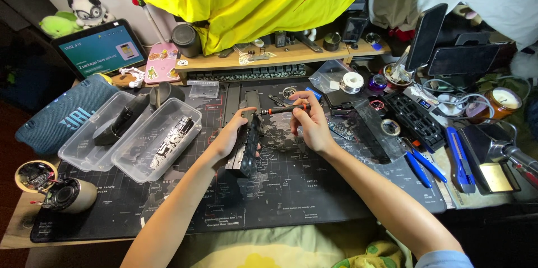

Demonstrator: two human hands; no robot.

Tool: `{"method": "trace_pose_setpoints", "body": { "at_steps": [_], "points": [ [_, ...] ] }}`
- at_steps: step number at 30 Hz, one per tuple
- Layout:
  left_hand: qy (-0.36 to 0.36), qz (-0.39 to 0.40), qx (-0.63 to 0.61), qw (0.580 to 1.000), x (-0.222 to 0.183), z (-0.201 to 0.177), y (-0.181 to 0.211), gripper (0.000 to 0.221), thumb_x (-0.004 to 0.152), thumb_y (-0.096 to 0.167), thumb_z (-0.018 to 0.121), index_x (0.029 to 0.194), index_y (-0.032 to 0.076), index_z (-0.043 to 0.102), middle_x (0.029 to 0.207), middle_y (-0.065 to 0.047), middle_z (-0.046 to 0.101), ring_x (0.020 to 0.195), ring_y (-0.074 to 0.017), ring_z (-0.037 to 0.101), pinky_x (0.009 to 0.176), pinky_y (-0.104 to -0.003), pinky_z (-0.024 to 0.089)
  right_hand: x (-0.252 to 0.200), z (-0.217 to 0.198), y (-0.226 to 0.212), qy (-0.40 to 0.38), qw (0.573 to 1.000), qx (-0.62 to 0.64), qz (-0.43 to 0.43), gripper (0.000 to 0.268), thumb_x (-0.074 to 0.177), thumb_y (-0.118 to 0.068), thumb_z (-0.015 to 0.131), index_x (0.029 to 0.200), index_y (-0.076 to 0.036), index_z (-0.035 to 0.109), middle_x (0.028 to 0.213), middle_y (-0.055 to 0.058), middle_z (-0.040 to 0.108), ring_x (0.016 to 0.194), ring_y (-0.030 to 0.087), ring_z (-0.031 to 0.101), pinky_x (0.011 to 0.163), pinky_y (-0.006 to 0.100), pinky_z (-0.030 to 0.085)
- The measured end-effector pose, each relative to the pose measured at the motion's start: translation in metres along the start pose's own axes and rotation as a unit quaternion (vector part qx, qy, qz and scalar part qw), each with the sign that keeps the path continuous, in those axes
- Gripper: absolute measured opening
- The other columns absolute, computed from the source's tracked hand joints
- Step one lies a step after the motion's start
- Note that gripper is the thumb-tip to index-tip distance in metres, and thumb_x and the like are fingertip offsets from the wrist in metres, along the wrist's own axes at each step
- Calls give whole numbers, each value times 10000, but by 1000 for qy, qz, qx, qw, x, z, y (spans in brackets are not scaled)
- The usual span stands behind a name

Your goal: Repairing a handheld electronic device using a precision screwdriver at a workbench

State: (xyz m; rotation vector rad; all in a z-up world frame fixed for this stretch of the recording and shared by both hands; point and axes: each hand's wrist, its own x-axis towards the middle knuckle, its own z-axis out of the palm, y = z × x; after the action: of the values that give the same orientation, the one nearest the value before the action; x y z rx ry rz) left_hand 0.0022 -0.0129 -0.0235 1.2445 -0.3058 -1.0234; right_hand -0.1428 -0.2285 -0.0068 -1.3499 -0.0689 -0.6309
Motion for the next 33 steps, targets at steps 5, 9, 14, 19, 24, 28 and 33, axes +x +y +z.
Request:
{"method": "trace_pose_setpoints", "body": {
  "at_steps": [5, 9, 14, 19, 24, 28, 33],
  "points": [
    [3, -8, 6, 1000, -3, 5, 5, 561, 1002, 300, 531, 1562, 284, 566, 982, -255, 612, 795, -463, 785, 635, -600, 725, 0, -4, 13, 17, 1000, -16, 5, 221, 1154, -81, 483, 1318, 2, 605, 821, 86, 507, 493, 208, 657, 407, 298, 508],
    [1, -9, -5, 1000, 2, -1, -2, 537, 1019, 309, 523, 1553, 278, 572, 1044, -278, 635, 820, -465, 778, 660, -607, 725, 0, 2, 3, 24, 999, -43, 8, 244, 1212, -176, 455, 1295, -25, 627, 618, -9, 385, 424, 188, 583, 366, 274, 470],
    [-9, -1, -19, 1000, 17, -16, -20, 539, 1018, 333, 545, 1557, 324, 560, 1061, -260, 640, 806, -467, 776, 653, -593, 722, 4, -7, 26, 16, 1000, -26, -7, 201, 1171, -100, 494, 1309, -17, 614, 606, 4, 432, 410, 182, 594, 366, 258, 445],
    [-9, 2, -37, 999, 12, -15, -18, 508, 1030, 325, 550, 1537, 325, 577, 1064, -298, 656, 793, -484, 780, 637, -603, 723, 1, -2, 12, 4, 1000, -15, -13, 197, 1139, -57, 518, 1316, -12, 591, 656, 57, 508, 431, 195, 635, 365, 279, 478],
    [-19, -1, -20, 1000, 13, -13, -16, 527, 1025, 330, 546, 1551, 311, 561, 1051, -289, 647, 791, -473, 780, 634, -596, 720, -3, 1, 4, 13, 1000, -24, -1, 236, 1116, -16, 499, 1333, -24, 592, 784, 100, 525, 428, 228, 634, 330, 307, 468],
    [-22, -7, -14, 1000, 11, -14, -14, 526, 1028, 322, 541, 1553, 297, 564, 1036, -297, 645, 797, -483, 785, 642, -597, 726, -1, 4, 1, 26, 999, -42, 7, 222, 1181, -108, 457, 1325, -22, 604, 717, 82, 503, 414, 232, 647, 328, 300, 465],
    [-18, -5, -9, 1000, 16, -13, -17, 537, 1024, 335, 545, 1561, 318, 557, 1057, -284, 638, 800, -478, 778, 645, -598, 720, 1, 3, 8, 50, 998, -25, 18, 206, 1193, -121, 461, 1293, -30, 617, 596, 30, 426, 383, 202, 589, 311, 269, 415]
  ]
}}
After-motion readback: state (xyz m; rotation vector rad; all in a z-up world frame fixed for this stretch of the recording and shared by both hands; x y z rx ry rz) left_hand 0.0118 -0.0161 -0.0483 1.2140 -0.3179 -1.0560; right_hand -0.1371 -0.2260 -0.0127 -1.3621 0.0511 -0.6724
